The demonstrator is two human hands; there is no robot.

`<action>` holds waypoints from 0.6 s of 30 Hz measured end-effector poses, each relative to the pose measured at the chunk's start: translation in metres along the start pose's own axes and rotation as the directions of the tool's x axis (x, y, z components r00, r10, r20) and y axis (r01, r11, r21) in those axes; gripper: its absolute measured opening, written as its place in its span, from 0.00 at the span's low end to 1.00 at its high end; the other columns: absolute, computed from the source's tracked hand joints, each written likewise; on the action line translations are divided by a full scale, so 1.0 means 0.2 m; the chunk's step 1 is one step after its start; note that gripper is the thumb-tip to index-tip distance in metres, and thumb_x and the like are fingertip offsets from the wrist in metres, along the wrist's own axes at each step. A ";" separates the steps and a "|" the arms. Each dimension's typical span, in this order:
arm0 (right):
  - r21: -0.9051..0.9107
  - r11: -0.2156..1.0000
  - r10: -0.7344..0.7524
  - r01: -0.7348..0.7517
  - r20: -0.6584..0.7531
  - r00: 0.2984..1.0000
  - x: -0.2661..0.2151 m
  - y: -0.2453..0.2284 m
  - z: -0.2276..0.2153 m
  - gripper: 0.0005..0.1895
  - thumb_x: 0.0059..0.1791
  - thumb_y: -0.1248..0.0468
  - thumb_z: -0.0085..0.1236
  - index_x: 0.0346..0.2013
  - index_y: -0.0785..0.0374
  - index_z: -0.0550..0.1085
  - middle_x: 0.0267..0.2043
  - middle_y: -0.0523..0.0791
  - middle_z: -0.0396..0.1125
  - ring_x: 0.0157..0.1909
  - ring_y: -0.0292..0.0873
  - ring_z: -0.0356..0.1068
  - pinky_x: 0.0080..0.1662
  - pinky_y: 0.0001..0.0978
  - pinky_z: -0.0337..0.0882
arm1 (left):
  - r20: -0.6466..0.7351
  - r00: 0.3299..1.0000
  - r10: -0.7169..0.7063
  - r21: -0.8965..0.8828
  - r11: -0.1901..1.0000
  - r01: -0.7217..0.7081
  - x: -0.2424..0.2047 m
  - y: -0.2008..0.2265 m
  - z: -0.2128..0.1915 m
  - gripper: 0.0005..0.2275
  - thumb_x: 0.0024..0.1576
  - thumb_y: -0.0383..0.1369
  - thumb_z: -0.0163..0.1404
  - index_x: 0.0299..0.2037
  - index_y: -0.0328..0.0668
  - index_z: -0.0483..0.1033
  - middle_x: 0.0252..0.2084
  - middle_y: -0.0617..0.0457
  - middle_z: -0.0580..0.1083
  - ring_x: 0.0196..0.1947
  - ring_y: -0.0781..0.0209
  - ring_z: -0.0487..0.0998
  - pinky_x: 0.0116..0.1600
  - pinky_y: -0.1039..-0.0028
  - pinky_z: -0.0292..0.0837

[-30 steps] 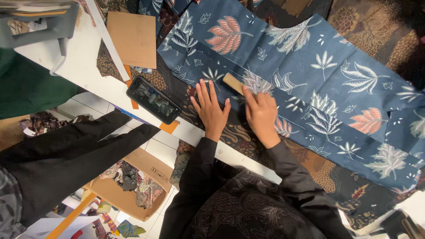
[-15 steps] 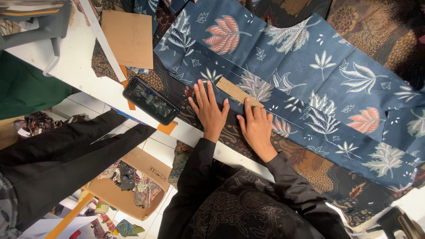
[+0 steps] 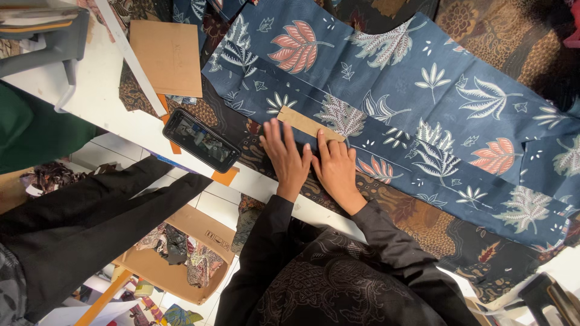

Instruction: The person unfolds a patterned fabric on a worktable, aligns it, and uses a cardboard template to mark or measure a section. They then use an iron to press the fabric along the marked area, smoothing it out. The person repeats the ironing process on different sections of the fabric.

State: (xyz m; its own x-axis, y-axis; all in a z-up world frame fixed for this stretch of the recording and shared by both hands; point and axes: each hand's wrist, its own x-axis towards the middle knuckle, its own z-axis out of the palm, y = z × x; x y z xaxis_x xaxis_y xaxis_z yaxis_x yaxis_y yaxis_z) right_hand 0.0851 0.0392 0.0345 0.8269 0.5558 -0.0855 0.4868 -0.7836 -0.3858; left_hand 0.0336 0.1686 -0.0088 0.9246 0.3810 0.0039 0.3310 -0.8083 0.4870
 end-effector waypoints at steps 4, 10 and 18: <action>0.028 1.000 -0.001 0.001 0.000 1.000 -0.02 0.01 -0.01 0.35 0.48 0.58 0.60 0.68 0.69 0.66 0.42 0.48 0.62 0.44 0.47 0.62 0.45 0.40 0.57 | 0.162 0.986 -0.035 0.102 0.995 0.019 0.00 0.04 -0.01 0.28 0.65 0.41 0.48 0.76 0.46 0.58 0.79 0.43 0.53 0.80 0.39 0.49 0.77 0.37 0.43; 0.020 0.999 0.046 -0.047 0.046 0.998 -0.07 0.00 -0.05 0.35 0.48 0.57 0.61 0.67 0.68 0.67 0.39 0.47 0.62 0.41 0.46 0.61 0.43 0.40 0.56 | 0.145 0.986 -0.082 0.205 0.977 0.051 0.00 0.06 -0.01 0.29 0.62 0.45 0.50 0.73 0.49 0.60 0.76 0.44 0.55 0.78 0.36 0.49 0.72 0.31 0.40; 0.044 0.998 0.045 -0.047 0.050 0.998 -0.11 -0.01 -0.07 0.33 0.48 0.56 0.61 0.66 0.65 0.68 0.38 0.47 0.62 0.41 0.46 0.61 0.43 0.40 0.56 | 0.138 0.985 -0.101 0.252 0.966 0.063 -0.08 0.07 -0.01 0.28 0.61 0.47 0.51 0.71 0.47 0.63 0.74 0.43 0.56 0.76 0.34 0.48 0.70 0.24 0.37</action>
State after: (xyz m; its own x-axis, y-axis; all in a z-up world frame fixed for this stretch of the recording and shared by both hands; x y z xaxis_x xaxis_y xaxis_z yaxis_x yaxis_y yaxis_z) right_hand 0.0695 0.0240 0.0497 0.8329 0.5331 -0.1486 0.4342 -0.7960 -0.4217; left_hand 0.0231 0.1526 -0.0003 0.9037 0.3948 -0.1657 0.4257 -0.8696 0.2500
